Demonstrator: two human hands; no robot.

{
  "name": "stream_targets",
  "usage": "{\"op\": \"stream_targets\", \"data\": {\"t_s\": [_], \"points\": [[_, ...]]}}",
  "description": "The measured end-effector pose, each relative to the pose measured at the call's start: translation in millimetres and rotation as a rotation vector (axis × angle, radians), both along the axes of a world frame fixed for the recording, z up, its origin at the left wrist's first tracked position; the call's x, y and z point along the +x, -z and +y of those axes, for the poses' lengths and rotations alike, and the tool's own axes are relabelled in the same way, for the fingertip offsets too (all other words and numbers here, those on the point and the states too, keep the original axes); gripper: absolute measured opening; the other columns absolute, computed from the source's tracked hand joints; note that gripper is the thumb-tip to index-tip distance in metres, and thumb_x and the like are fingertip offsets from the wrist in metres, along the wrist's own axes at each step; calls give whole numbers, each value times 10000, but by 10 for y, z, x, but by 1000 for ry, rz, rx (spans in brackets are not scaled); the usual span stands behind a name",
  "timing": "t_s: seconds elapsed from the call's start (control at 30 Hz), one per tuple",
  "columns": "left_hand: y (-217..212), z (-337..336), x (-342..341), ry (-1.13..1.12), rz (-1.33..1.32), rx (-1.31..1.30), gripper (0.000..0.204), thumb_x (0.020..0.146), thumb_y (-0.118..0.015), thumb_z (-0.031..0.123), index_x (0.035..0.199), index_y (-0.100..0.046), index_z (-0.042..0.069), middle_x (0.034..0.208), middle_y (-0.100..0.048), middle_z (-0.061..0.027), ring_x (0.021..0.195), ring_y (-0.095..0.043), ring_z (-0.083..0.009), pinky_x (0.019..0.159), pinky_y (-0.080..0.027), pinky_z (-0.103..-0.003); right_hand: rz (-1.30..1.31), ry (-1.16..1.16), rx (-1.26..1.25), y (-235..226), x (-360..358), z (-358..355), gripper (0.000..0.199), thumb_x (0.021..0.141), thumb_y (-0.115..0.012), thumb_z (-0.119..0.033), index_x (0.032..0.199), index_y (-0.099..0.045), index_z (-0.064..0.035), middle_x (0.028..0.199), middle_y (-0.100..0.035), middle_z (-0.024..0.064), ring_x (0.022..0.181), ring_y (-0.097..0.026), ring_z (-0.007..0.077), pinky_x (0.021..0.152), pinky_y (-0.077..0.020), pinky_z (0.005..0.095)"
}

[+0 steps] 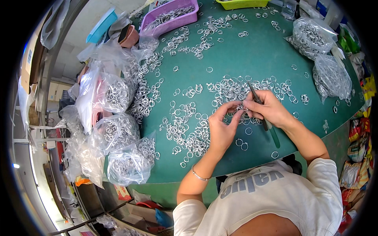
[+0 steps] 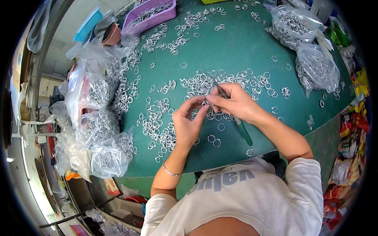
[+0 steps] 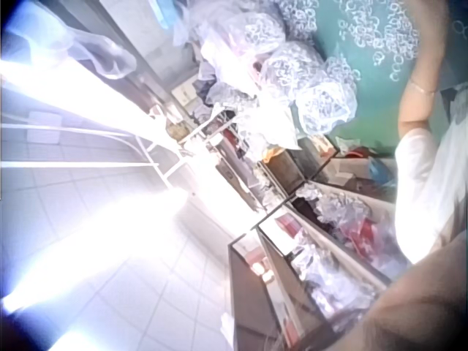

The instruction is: The person uses pliers to connect and close small metal rings one by one from a pile on the workstation.

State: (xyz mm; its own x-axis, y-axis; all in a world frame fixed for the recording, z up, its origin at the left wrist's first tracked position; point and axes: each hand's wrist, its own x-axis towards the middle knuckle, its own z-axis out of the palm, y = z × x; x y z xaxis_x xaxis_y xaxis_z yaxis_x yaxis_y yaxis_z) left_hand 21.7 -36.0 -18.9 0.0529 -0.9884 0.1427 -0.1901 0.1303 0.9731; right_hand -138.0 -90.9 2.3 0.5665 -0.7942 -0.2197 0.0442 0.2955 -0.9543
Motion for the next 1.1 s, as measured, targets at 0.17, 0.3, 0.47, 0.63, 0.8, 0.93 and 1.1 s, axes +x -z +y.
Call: {"op": "stream_targets", "data": {"t_s": [0.17,0.3,0.47,0.63,0.8,0.93,1.1], "points": [[-1,-41,17,12,426,167,280,828,-583,18,1096,-553,-56,963,-618,-87,848,-582,-109,777,-464,-230,329,31,-379,-20,-5,9,194,790,-629,-186,832,-536,-21,658,-558,41,562,-503,119,508,-384,260],[83,-67,81,-4,660,206,291,854,-549,22,1130,-524,-69,980,-611,-97,867,-584,-119,789,-467,-237,656,-6,-698,-32,-45,36,218,710,-603,-96,880,-499,-7,738,-557,126,658,-547,287,575,-415,375],[85,-66,66,26,638,172,294,848,-557,8,1132,-522,-65,1011,-605,-96,935,-567,-113,822,-457,-231,660,-101,-766,-35,-15,66,218,666,-538,-27,862,-446,1,799,-529,164,757,-538,371,631,-417,441],[49,-43,27,40,522,126,238,859,-544,21,1082,-564,-58,1002,-609,-78,888,-565,-101,790,-454,-221,695,-153,-810,1,-2,72,225,659,-534,-20,854,-425,9,814,-503,165,751,-531,372,627,-410,453],[26,-50,42,31,344,-12,219,858,-523,-17,1068,-569,-62,921,-560,-37,759,-504,-66,666,-413,-185,716,-162,-842,47,-18,44,244,656,-546,-16,865,-424,13,819,-500,169,755,-531,371,624,-412,454],[-19,-51,36,25,250,23,214,856,-514,-27,1059,-578,-52,895,-526,-25,730,-469,-57,633,-392,-188,651,-171,-851,61,-29,59,247,647,-536,-7,863,-419,9,797,-478,167,766,-511,371,621,-380,452],[108,-54,5,131,114,-9,232,853,-522,-19,1078,-572,-37,935,-525,-30,789,-503,-67,671,-430,-206,675,-130,-792,60,-2,65,274,656,-579,-19,888,-436,7,839,-505,166,793,-535,363,640,-413,447]]}}
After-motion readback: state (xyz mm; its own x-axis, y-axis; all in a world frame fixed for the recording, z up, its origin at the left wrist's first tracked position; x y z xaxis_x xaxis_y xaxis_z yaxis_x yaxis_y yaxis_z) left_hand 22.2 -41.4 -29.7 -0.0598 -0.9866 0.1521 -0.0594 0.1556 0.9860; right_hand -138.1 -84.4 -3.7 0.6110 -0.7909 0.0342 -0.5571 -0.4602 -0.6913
